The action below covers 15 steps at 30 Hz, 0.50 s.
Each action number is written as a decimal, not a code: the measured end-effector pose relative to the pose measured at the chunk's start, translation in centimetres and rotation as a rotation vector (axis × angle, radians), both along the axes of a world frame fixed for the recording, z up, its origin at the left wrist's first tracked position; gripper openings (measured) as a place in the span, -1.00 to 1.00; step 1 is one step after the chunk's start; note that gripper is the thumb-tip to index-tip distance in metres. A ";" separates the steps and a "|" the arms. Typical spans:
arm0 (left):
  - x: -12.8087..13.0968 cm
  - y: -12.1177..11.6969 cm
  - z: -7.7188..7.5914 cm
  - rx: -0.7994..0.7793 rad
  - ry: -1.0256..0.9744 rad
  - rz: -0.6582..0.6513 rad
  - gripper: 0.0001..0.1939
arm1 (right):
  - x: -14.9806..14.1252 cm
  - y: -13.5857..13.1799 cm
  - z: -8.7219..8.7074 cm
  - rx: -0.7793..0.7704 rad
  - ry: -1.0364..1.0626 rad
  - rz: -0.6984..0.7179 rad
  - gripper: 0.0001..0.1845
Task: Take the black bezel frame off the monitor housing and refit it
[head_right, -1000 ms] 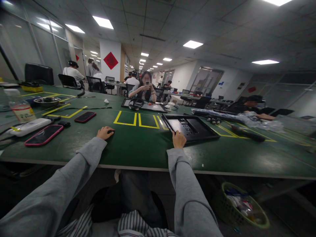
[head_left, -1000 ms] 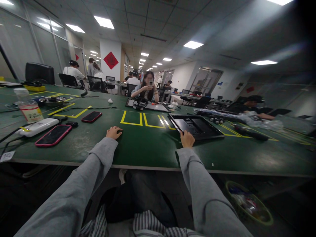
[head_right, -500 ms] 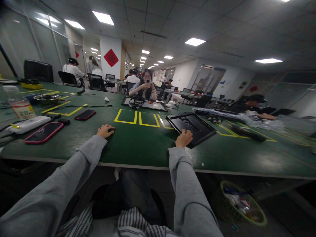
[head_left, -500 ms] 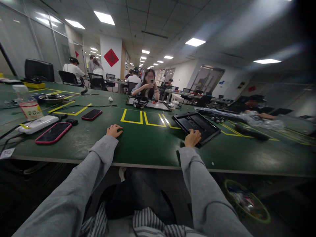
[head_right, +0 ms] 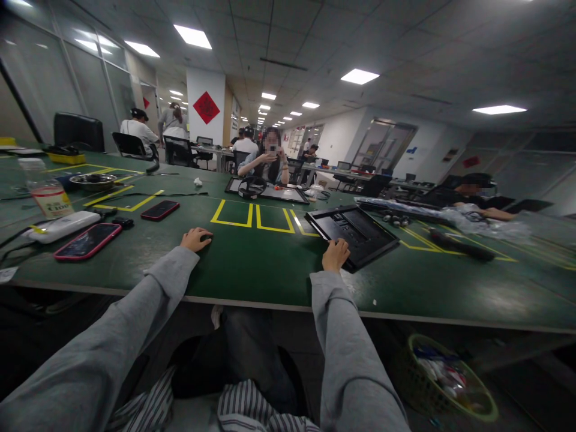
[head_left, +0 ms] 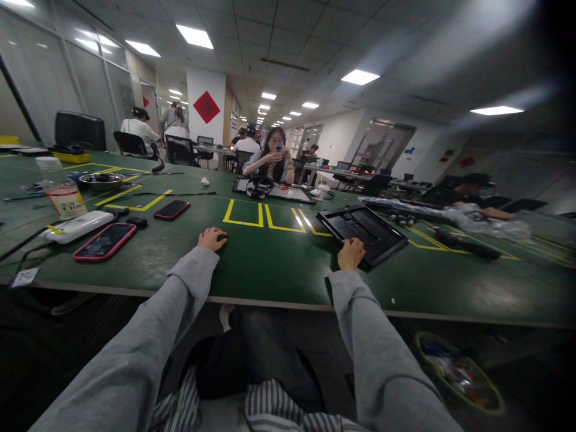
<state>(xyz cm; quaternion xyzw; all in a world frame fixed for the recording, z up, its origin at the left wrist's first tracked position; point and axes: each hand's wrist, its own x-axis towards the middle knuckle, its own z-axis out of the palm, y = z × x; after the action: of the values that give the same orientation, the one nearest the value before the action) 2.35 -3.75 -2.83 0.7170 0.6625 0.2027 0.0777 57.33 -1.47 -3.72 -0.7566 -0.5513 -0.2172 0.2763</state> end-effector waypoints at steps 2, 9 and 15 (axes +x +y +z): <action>0.0 0.0 0.0 -0.002 -0.004 -0.002 -0.61 | 0.1 0.1 0.0 0.000 -0.033 0.004 -0.56; 0.2 0.0 0.0 0.003 -0.006 0.016 -0.61 | -2.9 1.6 1.3 -0.118 -0.146 0.152 -0.54; 0.3 0.0 0.2 0.004 -0.029 0.024 -0.63 | -14.6 2.5 2.9 -0.216 0.003 0.402 -0.39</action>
<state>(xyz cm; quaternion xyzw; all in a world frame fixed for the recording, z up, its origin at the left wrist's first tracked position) 2.63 -3.75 -2.58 0.7062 0.6693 0.2151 0.0835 42.69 1.06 -0.84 -0.6570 -0.7107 -0.0964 0.2324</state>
